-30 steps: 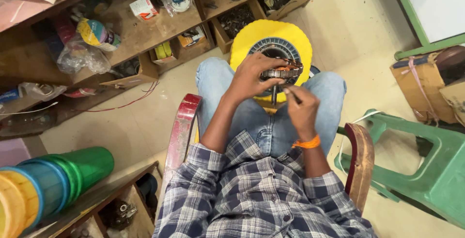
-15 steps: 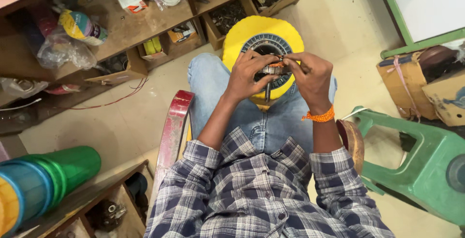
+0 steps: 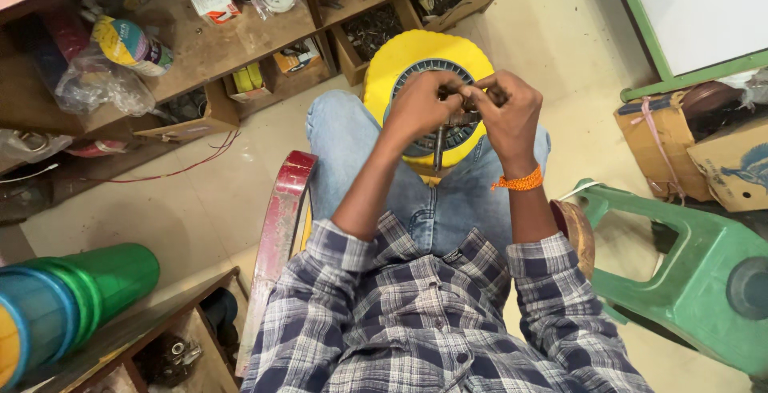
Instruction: The person sits in a chair with an electric motor armature and housing on their lap and works on the assembly by hand, fitting and pressing small components around the copper windings and turning the assembly to reach different sides. They continue fitting parts onto the motor throughout the clip.
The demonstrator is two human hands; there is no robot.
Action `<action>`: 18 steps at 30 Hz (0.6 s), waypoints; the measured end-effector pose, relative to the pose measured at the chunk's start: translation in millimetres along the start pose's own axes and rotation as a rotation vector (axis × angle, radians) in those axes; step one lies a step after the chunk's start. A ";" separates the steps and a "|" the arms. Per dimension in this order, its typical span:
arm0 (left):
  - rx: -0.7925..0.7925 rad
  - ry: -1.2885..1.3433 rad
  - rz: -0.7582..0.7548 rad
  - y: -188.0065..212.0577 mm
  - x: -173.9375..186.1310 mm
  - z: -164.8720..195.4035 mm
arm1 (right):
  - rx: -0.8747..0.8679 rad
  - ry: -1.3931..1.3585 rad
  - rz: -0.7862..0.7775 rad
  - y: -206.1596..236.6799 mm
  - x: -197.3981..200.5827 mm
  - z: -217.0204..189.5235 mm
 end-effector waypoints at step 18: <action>-0.413 0.167 -0.237 -2.2 34.8 -14.9 | -0.090 -0.052 -0.063 83.8 -38.8 -9.5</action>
Point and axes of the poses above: each hand's wrist, its own y-axis away from the middle knuckle, its own x-axis out of the back of the hand, z = x × y, the point moved 7 cm from there along -y, towards the middle knuckle, and after that the axes turned 5 degrees about z, right-handed, at the moved point
